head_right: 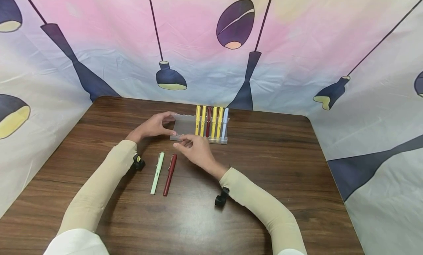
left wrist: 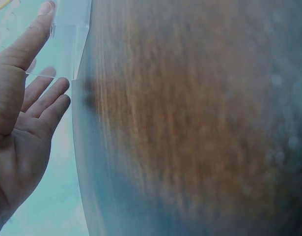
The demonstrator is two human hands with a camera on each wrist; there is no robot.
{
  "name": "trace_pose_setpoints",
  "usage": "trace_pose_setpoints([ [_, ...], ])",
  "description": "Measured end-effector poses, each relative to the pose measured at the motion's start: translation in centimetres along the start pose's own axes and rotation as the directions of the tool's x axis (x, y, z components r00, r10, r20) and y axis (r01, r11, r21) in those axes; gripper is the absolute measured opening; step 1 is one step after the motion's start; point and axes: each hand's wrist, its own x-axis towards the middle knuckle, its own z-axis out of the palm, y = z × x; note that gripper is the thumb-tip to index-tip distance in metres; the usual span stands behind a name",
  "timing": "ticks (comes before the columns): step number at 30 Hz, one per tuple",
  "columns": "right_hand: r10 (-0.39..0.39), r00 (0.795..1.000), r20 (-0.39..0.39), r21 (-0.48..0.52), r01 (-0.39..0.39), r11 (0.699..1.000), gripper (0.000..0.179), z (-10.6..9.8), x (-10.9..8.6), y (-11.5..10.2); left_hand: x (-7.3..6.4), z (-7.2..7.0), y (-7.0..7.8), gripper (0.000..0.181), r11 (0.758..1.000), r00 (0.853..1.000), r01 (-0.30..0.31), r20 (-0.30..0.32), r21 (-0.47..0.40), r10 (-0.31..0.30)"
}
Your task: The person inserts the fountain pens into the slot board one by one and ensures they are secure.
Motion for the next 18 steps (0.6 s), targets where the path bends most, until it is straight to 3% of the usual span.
trace_pose_setpoints([
  [8, 0.04, 0.998, 0.045, -0.028, -0.039, 0.999, 0.035, 2.0, -0.7, 0.6, 0.0, 0.0, 0.1, 0.085, 1.0, 1.0, 0.015, 0.007, 0.013, -0.015],
  [18, 0.037, 0.997, 0.068, -0.101, -0.03, 0.994, 0.034, 3.3, -1.4, 0.7, -0.1, 0.0, 0.2, 0.085, 1.0, 1.0, 0.01, -0.006, -0.004, -0.01],
])
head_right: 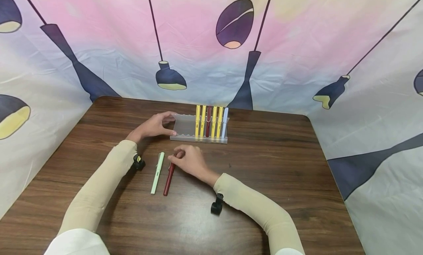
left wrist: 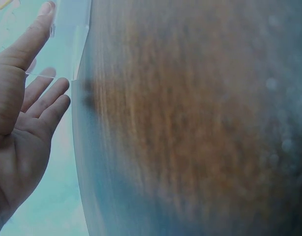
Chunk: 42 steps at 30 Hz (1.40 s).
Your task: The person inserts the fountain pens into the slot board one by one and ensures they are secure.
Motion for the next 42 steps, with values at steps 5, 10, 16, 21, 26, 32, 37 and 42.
trace_pose_setpoints([
  [5, 0.019, 1.0, 0.022, -0.035, -0.018, 0.999, 0.037, 0.4, 0.0, 0.0, -0.1, -0.1, 0.0, 0.085, 1.0, 1.0, 0.002, 0.004, 0.002, -0.002],
  [10, 0.048, 0.998, 0.046, -0.06, -0.045, 0.997, 0.046, 0.6, -0.1, -0.1, -0.1, 0.0, 0.0, 0.084, 1.0, 1.0, 0.008, 0.001, -0.001, -0.008],
  [16, 0.077, 0.995, 0.063, -0.088, -0.072, 0.994, 0.053, 0.8, 0.0, -0.4, -0.1, 0.0, 0.0, 0.083, 1.0, 1.0, 0.002, -0.005, -0.01, -0.002],
  [21, 0.088, 0.994, 0.07, -0.13, -0.078, 0.988, 0.056, 1.0, 0.2, -0.4, -0.1, 0.0, 0.0, 0.083, 1.0, 1.0, 0.002, -0.002, -0.007, -0.002],
  [26, 0.082, 0.994, 0.077, -0.157, -0.069, 0.985, 0.055, 1.1, 0.4, -0.6, -0.1, 0.0, -0.1, 0.083, 1.0, 1.0, 0.0, 0.0, -0.003, 0.0],
  [32, 0.088, 0.992, 0.085, -0.187, -0.071, 0.98, 0.053, 1.1, 0.6, -0.8, -0.1, 0.0, -0.1, 0.086, 1.0, 1.0, 0.009, 0.012, 0.015, -0.009],
  [37, 0.095, 0.992, 0.084, -0.193, -0.078, 0.978, 0.048, 1.1, 0.6, -1.0, -0.1, 0.0, 0.0, 0.086, 1.0, 1.0, 0.012, 0.015, 0.008, -0.012],
  [42, 0.101, 0.991, 0.087, -0.178, -0.084, 0.98, 0.043, 1.0, 0.6, -1.0, -0.1, 0.0, -0.1, 0.086, 1.0, 1.0, 0.011, 0.012, 0.003, -0.011],
])
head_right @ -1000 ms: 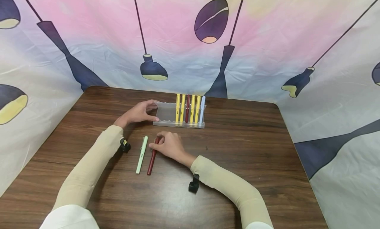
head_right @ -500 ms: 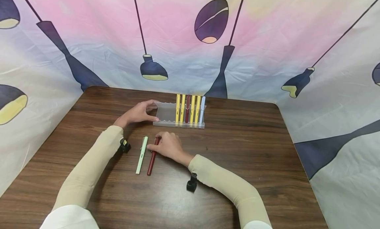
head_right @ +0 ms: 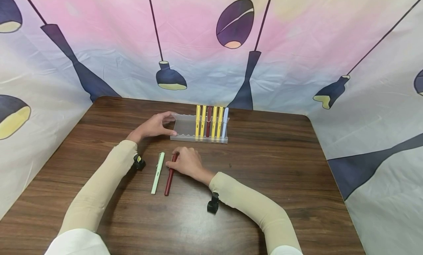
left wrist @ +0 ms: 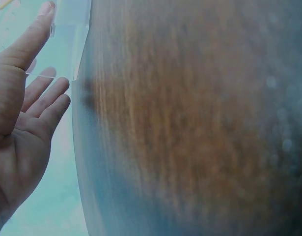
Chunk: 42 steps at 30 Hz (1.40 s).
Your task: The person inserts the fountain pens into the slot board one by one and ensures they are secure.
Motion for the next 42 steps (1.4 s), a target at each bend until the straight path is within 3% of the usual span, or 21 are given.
trace_pose_setpoints([
  [42, 0.011, 1.0, 0.017, 0.123, -0.013, 0.992, 0.023, -0.61, -0.27, 0.54, 0.07, 0.0, -0.06, 0.086, 1.0, 1.0, -0.006, -0.011, -0.005, 0.006],
])
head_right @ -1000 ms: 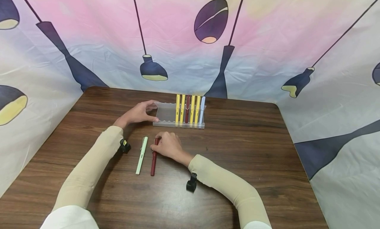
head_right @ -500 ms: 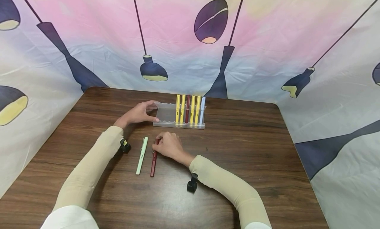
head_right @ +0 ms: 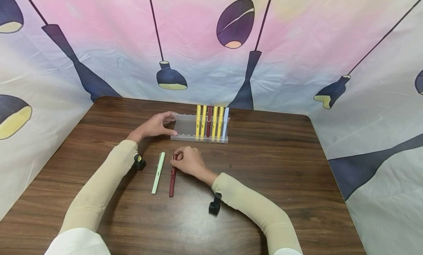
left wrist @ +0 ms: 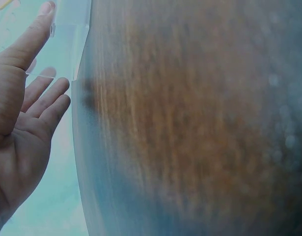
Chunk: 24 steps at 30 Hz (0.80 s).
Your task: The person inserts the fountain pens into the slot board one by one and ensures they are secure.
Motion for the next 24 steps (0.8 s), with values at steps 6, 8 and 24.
trace_pose_setpoints([
  [6, 0.01, 1.0, -0.014, 0.007, -0.01, 1.0, 0.021, 0.01, 0.01, 0.02, 0.02, -0.01, 0.03, 0.085, 1.0, 1.0, 0.0, 0.005, 0.005, 0.0],
  [8, 0.016, 1.0, -0.016, 0.011, -0.016, 1.0, 0.021, 0.02, 0.02, 0.03, 0.02, -0.02, 0.02, 0.085, 1.0, 1.0, 0.0, 0.007, 0.008, 0.0],
  [24, 0.071, 0.997, 0.016, 0.234, -0.073, 0.97, 0.023, -0.09, -0.06, -0.08, -0.01, -0.03, 0.04, 0.086, 1.0, 1.0, -0.003, 0.011, 0.015, 0.003],
])
